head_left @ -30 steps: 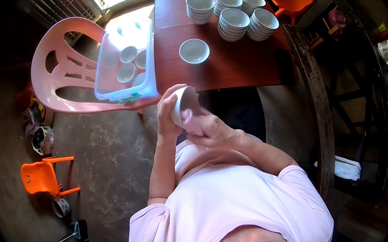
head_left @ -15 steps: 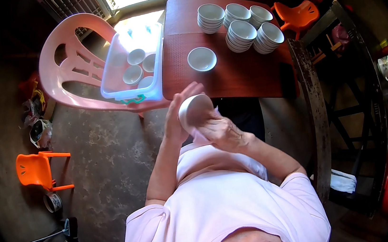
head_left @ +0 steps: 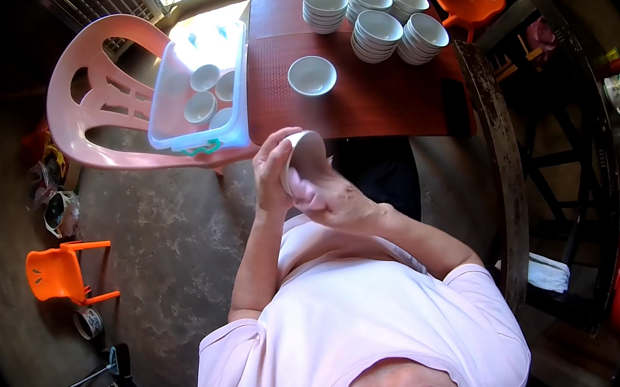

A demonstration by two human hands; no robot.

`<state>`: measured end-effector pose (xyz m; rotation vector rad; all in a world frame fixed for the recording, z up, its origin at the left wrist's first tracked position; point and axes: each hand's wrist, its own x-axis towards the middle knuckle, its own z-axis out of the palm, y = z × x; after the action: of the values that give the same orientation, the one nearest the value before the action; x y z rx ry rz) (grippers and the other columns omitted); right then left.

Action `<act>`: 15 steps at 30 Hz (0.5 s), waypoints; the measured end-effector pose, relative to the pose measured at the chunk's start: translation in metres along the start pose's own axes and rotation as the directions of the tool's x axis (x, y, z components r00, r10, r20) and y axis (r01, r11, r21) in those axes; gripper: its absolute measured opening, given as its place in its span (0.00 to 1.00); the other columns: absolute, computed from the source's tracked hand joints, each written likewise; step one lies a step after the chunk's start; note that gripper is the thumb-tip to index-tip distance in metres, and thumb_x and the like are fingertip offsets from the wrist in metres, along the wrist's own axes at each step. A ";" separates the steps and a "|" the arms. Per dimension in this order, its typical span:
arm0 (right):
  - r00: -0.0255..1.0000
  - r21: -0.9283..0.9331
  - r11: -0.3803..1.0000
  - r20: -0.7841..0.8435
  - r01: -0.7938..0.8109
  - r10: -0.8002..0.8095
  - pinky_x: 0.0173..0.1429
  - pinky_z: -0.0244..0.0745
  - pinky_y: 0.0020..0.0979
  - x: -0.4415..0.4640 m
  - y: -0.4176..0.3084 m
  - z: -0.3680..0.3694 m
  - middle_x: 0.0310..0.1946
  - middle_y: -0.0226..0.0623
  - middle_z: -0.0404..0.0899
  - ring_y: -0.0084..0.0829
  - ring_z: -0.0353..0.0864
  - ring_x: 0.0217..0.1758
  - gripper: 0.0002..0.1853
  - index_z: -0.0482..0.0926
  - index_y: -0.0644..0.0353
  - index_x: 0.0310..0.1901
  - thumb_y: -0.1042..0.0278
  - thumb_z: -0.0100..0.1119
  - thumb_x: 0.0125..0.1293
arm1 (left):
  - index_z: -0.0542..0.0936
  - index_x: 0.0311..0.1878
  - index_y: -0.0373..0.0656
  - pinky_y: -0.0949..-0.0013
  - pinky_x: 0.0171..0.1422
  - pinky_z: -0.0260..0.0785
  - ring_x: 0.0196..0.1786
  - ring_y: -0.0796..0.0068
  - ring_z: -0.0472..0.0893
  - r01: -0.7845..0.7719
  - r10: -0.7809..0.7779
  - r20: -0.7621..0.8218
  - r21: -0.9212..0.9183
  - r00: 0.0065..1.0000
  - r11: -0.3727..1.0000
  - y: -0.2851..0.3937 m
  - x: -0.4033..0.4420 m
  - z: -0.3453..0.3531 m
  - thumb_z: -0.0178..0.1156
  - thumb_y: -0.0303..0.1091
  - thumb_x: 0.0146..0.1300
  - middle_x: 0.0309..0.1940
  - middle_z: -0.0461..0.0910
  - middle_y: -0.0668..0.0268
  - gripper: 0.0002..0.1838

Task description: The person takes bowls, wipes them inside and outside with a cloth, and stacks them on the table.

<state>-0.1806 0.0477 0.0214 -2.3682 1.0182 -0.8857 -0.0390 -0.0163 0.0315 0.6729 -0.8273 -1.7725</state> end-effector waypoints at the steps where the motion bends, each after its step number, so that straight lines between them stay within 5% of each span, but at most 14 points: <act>1: 0.997 -0.212 0.977 -0.072 -0.010 -0.006 0.72 0.51 0.49 0.004 -0.004 -0.003 0.59 0.47 0.69 0.49 0.64 0.67 0.23 0.73 0.54 0.56 0.70 0.61 0.57 | 0.78 0.49 0.35 0.74 0.45 0.76 0.39 0.75 0.81 0.046 -0.046 -0.001 0.046 0.999 0.998 -0.005 0.002 -0.008 0.59 0.40 0.61 0.38 0.82 0.60 0.19; 4: 0.998 -0.570 0.821 -0.061 -0.018 -0.020 0.74 0.50 0.49 -0.003 0.014 -0.003 0.65 0.44 0.59 0.42 0.57 0.70 0.28 0.69 0.50 0.59 0.70 0.62 0.54 | 0.80 0.47 0.34 0.74 0.45 0.76 0.38 0.75 0.81 0.119 -0.120 0.015 0.052 0.993 0.992 -0.013 0.009 -0.019 0.60 0.37 0.61 0.37 0.82 0.61 0.16; 8: 0.994 -0.304 0.949 -0.046 0.079 -0.098 0.69 0.59 0.48 -0.003 0.002 -0.004 0.55 0.47 0.69 0.45 0.68 0.61 0.27 0.70 0.53 0.58 0.71 0.62 0.53 | 0.80 0.47 0.35 0.71 0.46 0.76 0.39 0.73 0.81 0.193 -0.193 0.058 0.004 0.979 0.981 -0.008 0.008 -0.019 0.57 0.40 0.63 0.38 0.82 0.60 0.18; 10: 0.992 0.313 0.942 0.047 -0.123 0.115 0.64 0.64 0.44 0.001 -0.010 -0.004 0.52 0.52 0.71 0.50 0.70 0.58 0.27 0.69 0.63 0.56 0.66 0.59 0.53 | 0.79 0.47 0.36 0.68 0.48 0.76 0.40 0.72 0.81 0.261 -0.256 0.056 -0.122 0.965 0.958 -0.010 0.009 -0.017 0.55 0.42 0.64 0.39 0.82 0.60 0.19; 12: 0.976 0.352 0.912 0.121 -0.212 0.180 0.65 0.63 0.44 0.011 -0.017 -0.007 0.53 0.52 0.71 0.48 0.71 0.59 0.27 0.69 0.65 0.54 0.64 0.61 0.53 | 0.79 0.47 0.36 0.68 0.48 0.76 0.41 0.71 0.81 0.269 -0.269 0.015 -0.099 0.963 0.958 -0.007 0.008 -0.015 0.53 0.43 0.65 0.39 0.81 0.60 0.19; 15: 0.997 -0.276 0.960 -0.061 0.036 -0.055 0.68 0.61 0.42 0.018 0.001 -0.005 0.52 0.50 0.73 0.44 0.71 0.61 0.27 0.70 0.66 0.53 0.57 0.63 0.56 | 0.79 0.47 0.36 0.71 0.47 0.76 0.41 0.72 0.81 0.237 -0.230 0.077 -0.089 0.970 0.967 -0.008 0.010 -0.029 0.53 0.44 0.64 0.40 0.82 0.60 0.20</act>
<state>-0.1748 0.0334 0.0314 -2.6151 1.1857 -0.8980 -0.0246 -0.0302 0.0067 0.6723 -0.7234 -2.0439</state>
